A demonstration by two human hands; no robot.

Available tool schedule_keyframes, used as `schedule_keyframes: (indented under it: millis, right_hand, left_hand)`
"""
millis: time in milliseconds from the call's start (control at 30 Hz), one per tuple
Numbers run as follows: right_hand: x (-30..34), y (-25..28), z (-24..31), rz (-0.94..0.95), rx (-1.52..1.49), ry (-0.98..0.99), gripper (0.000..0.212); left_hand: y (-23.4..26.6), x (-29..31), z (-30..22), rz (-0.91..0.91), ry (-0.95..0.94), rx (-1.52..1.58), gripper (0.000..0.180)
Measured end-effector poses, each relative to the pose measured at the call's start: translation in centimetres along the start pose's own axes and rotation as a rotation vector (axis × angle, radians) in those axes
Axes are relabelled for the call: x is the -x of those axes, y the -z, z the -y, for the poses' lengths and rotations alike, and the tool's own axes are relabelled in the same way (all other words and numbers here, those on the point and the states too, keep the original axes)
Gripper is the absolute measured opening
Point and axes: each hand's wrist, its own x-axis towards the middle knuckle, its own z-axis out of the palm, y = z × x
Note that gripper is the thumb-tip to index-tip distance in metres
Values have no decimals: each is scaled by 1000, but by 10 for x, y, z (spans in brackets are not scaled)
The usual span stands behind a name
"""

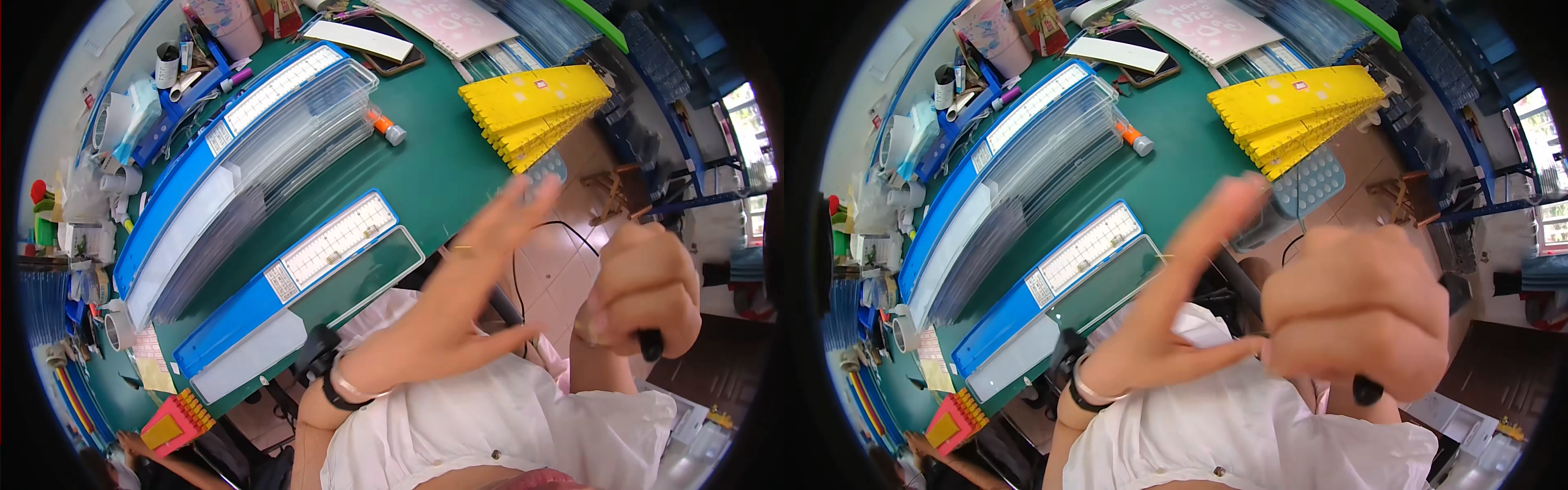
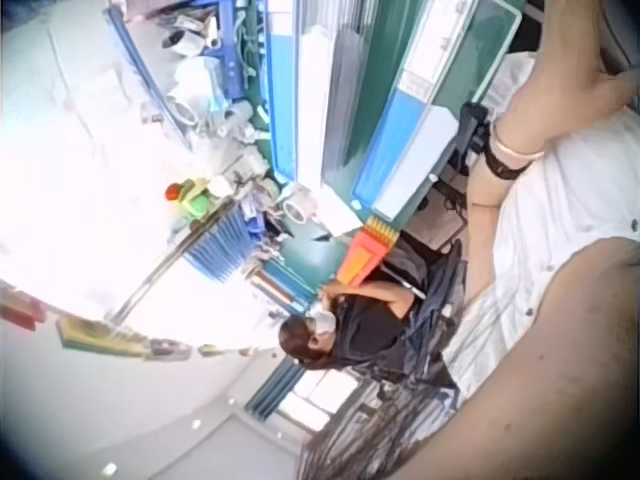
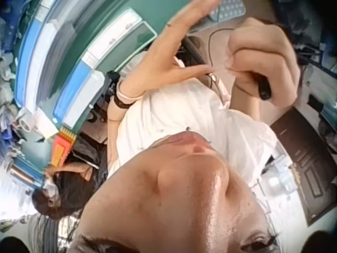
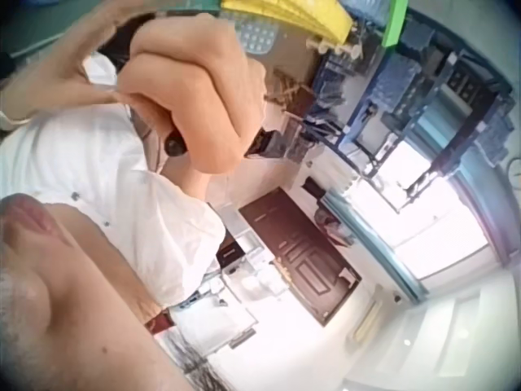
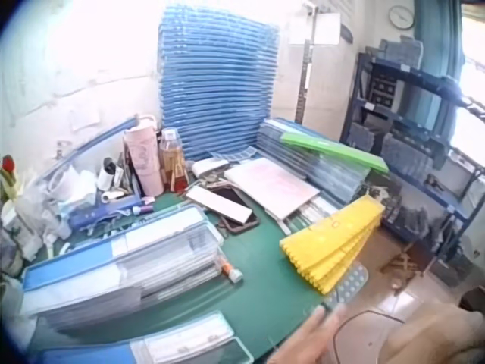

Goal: Manually assemble electronic components into a housing using wire cutters.

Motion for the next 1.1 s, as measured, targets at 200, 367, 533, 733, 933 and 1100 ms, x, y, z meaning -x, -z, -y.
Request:
schedule_keyframes:
  millis: [200,367,533,733,933,1100]
  right_hand:
    - [38,39,-8,-666,-144,69,25]
    - [52,68,-19,-836,-200,33,20]
    - [54,55,-44,-869,-209,-66,21]
    - [41,12,-56,-735,-241,-125,23]
    - [27,-55,-51,-311,-655,-307,16]
    - [18,-119,-37,290,-776,-293,26]
  left_hand:
    - [3,9,17,333,26,87,29]
    - [50,60,-6,-222,140,190,20]
    - [59,85,-21,-633,41,-139,34]
    - [90,121,-25,-598,132,-684,18]
    - [129,152,-31,-798,285,-1178,11]
    - [142,208,-54,-1136,487,-1420,18]
